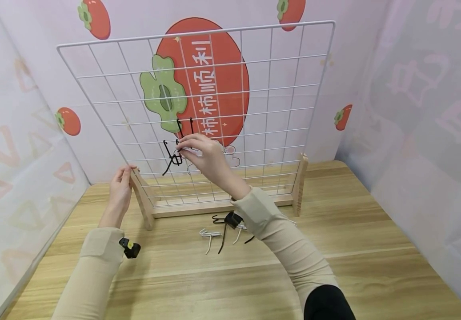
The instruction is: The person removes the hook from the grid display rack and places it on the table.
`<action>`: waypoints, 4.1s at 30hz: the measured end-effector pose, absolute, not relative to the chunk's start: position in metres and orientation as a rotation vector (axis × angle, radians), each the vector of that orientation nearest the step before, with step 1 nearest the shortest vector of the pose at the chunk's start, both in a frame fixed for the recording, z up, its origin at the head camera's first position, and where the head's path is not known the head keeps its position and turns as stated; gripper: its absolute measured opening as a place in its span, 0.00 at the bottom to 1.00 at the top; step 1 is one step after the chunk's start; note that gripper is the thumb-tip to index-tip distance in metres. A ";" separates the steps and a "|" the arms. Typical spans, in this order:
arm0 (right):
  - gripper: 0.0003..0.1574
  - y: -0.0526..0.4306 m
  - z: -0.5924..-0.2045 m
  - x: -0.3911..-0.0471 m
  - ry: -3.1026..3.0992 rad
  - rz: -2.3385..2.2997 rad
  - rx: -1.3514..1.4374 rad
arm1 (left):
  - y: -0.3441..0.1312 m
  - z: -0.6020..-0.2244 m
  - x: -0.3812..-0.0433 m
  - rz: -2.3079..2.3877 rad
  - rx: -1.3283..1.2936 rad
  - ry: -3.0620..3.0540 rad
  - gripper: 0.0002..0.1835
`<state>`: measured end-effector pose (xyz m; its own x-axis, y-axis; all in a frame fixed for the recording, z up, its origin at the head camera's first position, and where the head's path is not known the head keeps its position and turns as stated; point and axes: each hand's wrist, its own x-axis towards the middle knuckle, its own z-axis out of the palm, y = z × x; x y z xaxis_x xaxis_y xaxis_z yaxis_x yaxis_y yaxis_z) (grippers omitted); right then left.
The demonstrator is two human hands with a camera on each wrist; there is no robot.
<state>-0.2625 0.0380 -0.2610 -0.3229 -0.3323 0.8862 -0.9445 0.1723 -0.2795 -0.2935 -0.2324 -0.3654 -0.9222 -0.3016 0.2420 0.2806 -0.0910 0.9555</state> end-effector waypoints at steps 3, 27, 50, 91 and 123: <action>0.08 0.038 -0.260 -0.263 -1.752 1.113 1.206 | -0.232 -0.364 -0.293 -2.075 0.018 -1.805 0.07; 0.10 0.037 -0.248 -0.262 -1.682 1.118 1.192 | -0.233 -0.363 -0.293 -2.072 0.032 -1.833 0.08; 0.09 0.040 -0.240 -0.247 -1.607 1.100 1.233 | -0.233 -0.364 -0.293 -2.072 0.031 -1.821 0.07; 0.09 0.060 -0.279 -0.207 -1.625 1.093 1.312 | -0.233 -0.365 -0.295 -2.056 0.012 -1.818 0.07; 0.08 0.092 -0.325 -0.197 -1.779 1.083 1.330 | -0.232 -0.365 -0.293 -2.068 0.006 -1.807 0.07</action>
<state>-0.1972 0.0916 -0.3251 -0.2668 -0.4190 0.8679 -0.9634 0.1408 -0.2281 -0.2933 -0.2321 -0.3645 -0.9228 -0.2930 0.2500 0.2871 -0.0904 0.9536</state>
